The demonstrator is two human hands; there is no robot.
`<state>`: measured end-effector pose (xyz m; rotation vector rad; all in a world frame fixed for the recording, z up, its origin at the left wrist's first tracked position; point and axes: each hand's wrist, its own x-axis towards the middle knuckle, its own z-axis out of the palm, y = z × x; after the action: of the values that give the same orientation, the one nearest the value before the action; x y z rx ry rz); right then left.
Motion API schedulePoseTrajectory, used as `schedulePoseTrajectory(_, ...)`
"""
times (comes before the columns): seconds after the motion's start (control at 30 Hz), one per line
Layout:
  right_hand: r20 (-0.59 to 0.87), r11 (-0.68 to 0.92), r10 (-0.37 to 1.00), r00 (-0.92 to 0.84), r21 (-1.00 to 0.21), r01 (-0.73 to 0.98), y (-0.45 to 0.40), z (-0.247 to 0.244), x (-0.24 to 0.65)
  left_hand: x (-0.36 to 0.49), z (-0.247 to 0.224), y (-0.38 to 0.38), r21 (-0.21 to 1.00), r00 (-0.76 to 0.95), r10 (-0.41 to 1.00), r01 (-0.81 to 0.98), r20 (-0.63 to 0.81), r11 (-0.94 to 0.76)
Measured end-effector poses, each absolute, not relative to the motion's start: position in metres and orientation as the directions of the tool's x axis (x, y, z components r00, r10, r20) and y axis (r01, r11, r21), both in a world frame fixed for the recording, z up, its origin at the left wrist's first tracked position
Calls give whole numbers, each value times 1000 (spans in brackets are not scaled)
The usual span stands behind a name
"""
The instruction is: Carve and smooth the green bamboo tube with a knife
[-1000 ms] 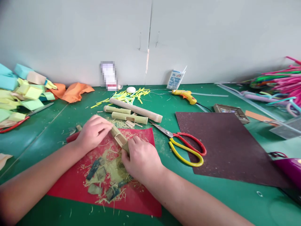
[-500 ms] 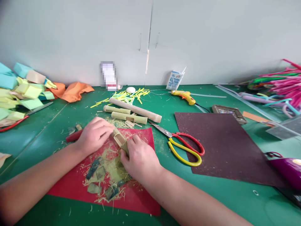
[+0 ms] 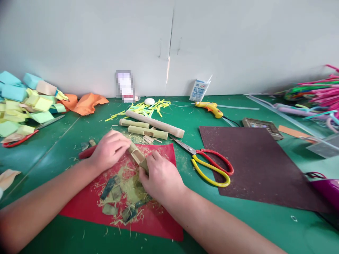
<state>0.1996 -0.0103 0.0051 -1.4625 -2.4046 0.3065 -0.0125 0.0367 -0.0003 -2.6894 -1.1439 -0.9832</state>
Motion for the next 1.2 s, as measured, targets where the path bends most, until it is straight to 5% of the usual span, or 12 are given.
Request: schedulePoseTrajectory(1.2, 114, 428, 903, -415, -339, 838, -11, 7, 200, -11, 0, 32, 117, 541, 615, 689, 574, -715)
